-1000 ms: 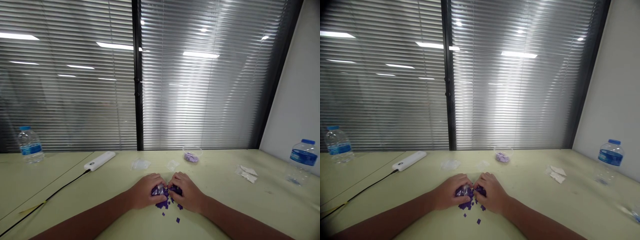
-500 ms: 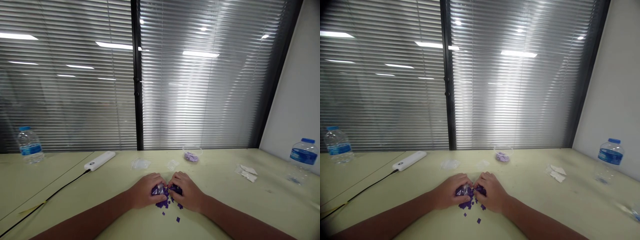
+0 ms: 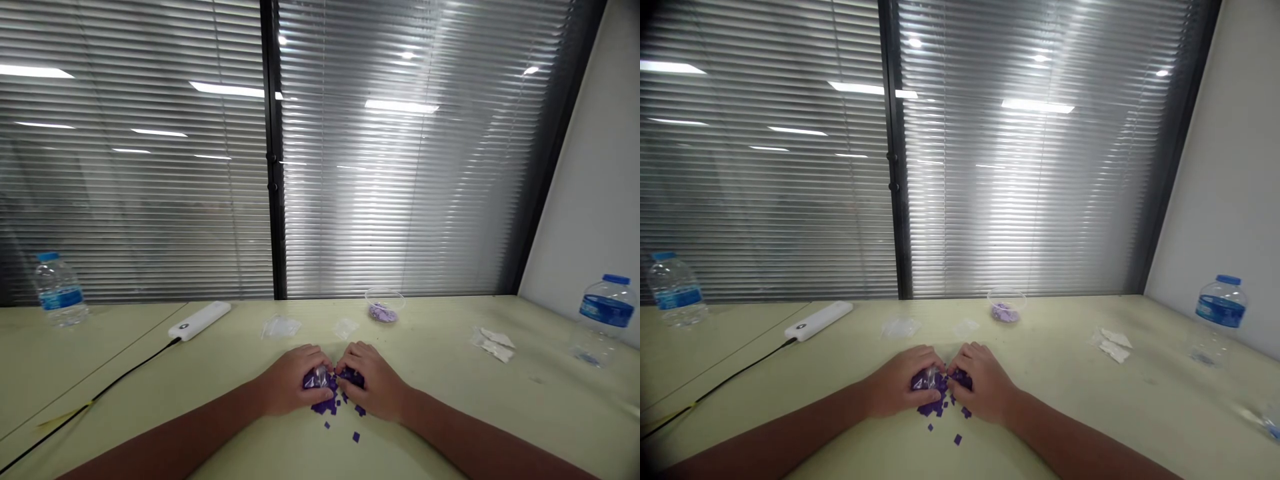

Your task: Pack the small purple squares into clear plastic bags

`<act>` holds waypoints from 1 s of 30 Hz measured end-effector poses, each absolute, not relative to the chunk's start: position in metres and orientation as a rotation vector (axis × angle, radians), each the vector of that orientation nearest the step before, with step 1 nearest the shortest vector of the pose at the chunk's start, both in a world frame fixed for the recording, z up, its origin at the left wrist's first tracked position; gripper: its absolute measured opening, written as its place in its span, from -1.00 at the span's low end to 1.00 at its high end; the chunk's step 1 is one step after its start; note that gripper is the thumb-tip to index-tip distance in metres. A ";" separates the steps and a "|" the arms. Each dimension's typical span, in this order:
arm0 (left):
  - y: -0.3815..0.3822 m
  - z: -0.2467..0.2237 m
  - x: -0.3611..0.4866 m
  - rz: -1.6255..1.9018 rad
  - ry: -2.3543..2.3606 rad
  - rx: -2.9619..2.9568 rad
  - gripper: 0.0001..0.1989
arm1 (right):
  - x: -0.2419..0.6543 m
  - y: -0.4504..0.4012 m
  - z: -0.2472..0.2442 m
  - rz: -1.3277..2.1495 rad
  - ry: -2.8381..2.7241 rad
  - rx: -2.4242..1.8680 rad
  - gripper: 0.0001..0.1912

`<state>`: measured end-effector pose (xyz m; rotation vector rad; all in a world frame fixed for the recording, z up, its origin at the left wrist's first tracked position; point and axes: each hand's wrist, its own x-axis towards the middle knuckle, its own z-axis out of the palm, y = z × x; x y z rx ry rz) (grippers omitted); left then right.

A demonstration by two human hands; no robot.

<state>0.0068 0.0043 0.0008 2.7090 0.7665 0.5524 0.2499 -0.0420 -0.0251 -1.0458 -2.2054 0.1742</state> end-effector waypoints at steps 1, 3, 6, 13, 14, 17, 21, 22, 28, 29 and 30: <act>0.004 0.001 0.007 0.554 0.764 2.711 -0.64 | 0.250 -0.042 -0.025 0.173 -2.206 -1.050 -0.91; 0.005 0.000 0.007 0.559 0.760 2.715 -0.64 | 0.250 -0.042 -0.025 0.168 -2.205 -1.055 -0.91; 0.006 -0.001 0.007 0.570 0.755 2.718 -0.62 | 0.250 -0.041 -0.026 0.163 -2.207 -1.051 -0.91; 0.004 0.001 0.007 0.552 0.773 2.716 -0.62 | 0.249 -0.042 -0.025 0.181 -2.202 -1.051 -0.89; 0.004 0.001 0.007 0.556 0.774 2.716 -0.62 | 0.249 -0.042 -0.025 0.183 -2.200 -1.053 -0.89; 0.004 0.000 0.007 0.566 0.764 2.715 -0.61 | 0.250 -0.042 -0.026 0.191 -2.192 -1.054 -0.89; 0.005 0.000 0.007 0.567 0.757 2.713 -0.59 | 0.250 -0.041 -0.027 0.184 -2.201 -1.048 -0.90; 0.005 0.000 0.007 0.568 0.755 2.716 -0.59 | 0.250 -0.041 -0.027 0.181 -2.203 -1.045 -0.90; 0.005 0.000 0.007 0.573 0.761 2.720 -0.62 | 0.250 -0.041 -0.026 0.187 -2.198 -1.051 -0.90; 0.005 0.000 0.007 0.571 0.761 2.720 -0.62 | 0.250 -0.041 -0.026 0.190 -2.197 -1.055 -0.89; 0.005 0.000 0.007 0.568 0.762 2.720 -0.63 | 0.249 -0.042 -0.026 0.193 -2.198 -1.058 -0.89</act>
